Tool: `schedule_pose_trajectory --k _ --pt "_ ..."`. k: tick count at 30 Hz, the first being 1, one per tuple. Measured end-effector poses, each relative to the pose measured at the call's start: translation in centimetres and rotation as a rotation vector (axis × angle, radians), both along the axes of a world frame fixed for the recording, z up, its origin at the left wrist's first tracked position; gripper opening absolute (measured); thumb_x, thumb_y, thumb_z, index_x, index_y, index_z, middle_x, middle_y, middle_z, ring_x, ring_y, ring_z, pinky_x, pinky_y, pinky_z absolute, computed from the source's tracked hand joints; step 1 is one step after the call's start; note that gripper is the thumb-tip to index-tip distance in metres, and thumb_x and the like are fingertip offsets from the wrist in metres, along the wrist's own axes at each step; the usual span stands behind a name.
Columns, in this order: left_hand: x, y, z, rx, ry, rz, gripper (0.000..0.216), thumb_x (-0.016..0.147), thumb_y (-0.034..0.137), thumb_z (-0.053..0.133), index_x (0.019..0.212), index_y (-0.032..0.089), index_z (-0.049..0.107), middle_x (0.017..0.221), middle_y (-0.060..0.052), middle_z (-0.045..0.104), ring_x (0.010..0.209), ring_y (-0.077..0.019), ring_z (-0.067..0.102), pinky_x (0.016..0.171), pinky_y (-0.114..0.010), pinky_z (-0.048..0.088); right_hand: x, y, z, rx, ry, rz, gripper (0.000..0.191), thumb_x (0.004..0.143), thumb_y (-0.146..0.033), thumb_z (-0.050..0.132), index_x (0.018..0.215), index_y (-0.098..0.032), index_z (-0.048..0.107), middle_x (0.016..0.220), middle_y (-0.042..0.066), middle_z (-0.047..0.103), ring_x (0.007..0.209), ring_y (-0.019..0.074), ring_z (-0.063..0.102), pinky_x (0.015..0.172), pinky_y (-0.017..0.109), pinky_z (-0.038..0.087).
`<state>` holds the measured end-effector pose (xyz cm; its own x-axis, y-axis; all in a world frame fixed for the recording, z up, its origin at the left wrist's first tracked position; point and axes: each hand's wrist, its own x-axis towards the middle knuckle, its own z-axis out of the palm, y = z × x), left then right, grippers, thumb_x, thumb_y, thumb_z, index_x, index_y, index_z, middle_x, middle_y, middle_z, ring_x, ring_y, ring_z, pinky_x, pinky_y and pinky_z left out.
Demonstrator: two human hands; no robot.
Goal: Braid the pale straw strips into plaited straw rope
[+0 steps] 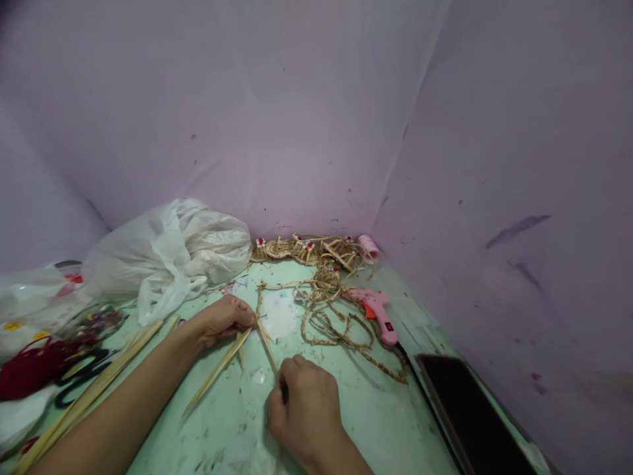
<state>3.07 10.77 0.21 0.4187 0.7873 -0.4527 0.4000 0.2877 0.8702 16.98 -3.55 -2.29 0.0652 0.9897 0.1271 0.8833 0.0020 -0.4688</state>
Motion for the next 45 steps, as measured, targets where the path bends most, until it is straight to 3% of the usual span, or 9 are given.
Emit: schedule_pose_trajectory --k 23,27,31,33,36,42,45 --pt "-0.3 0.5 -0.7 -0.004 -0.002 -0.023 0.011 0.05 0.02 0.055 0.046 0.013 0.046 0.035 0.007 0.033 0.028 -0.0016 0.02 0.031 -0.018 0.006 -0.1 -0.3 0.0 -0.001 0.017 0.004 0.009 0.066 -0.016 0.046 0.059 -0.017 0.052 0.062 0.001 0.054 0.055 0.0105 0.044 0.052 0.023 0.024" --pt "-0.6 0.8 -0.8 -0.046 -0.085 -0.012 0.015 0.049 0.019 0.056 0.044 0.014 0.043 0.037 0.007 0.034 0.029 -0.0009 0.02 0.031 -0.018 0.006 0.5 0.3 0.6 -0.036 0.265 -0.076 0.018 0.072 -0.026 0.046 0.058 -0.016 0.052 0.057 0.001 0.053 0.053 0.011 0.045 0.052 0.022 0.03" --pt "-0.7 0.9 -0.9 -0.058 -0.109 -0.014 0.017 0.049 0.019 0.056 0.043 0.014 0.041 0.036 0.007 0.033 0.029 -0.001 0.02 0.031 -0.018 0.006 1.0 4.0 3.1 0.011 0.645 -0.247 0.012 0.07 -0.026 0.049 0.067 -0.015 0.053 0.067 0.004 0.056 0.064 0.0136 0.051 0.056 0.023 0.04" --pt "-0.7 0.8 -0.9 -0.051 -0.112 -0.014 0.016 0.049 0.017 0.055 0.043 0.014 0.041 0.036 0.007 0.033 0.029 -0.001 0.02 0.031 -0.018 0.006 0.5 6.3 4.6 -0.164 0.927 -0.295 0.014 0.067 -0.018 0.05 0.08 -0.015 0.054 0.081 0.006 0.057 0.064 0.0135 0.052 0.05 0.023 0.043" --pt "-0.5 0.5 -0.6 -0.036 -0.142 -0.001 0.013 0.048 0.014 0.052 0.041 0.014 0.041 0.035 0.007 0.032 0.03 -0.0008 0.02 0.031 -0.017 0.007 -1.1 8.7 5.8 -0.38 1.17 -0.31 0.02 0.063 -0.01 0.049 0.082 -0.015 0.052 0.079 0.005 0.056 0.064 0.013 0.054 0.051 0.025 0.046" --pt "-0.4 0.1 0.0 -0.024 -0.085 0.012 0.007 0.049 0.01 0.049 0.043 0.012 0.046 0.033 0.005 0.035 0.029 -0.003 0.025 0.03 -0.017 0.012 -2.7 9.6 2.8 -0.585 1.165 -0.137 0.006 0.064 -0.011 0.046 0.062 -0.015 0.049 0.049 -0.003 0.045 0.044 0.008 0.043 0.043 0.02 0.041" --pt "-0.5 0.2 0.0 -0.047 -0.075 0.062 0.008 0.047 0.006 0.05 0.043 0.012 0.046 0.032 0.006 0.035 0.03 -0.0032 0.026 0.03 -0.016 0.014 -2.2 10.0 1.2 -0.539 1.085 -0.101 0.013 0.065 -0.016 0.05 0.053 -0.015 0.044 0.041 -0.006 0.034 0.035 0.0039 0.029 0.033 0.015 0.026"
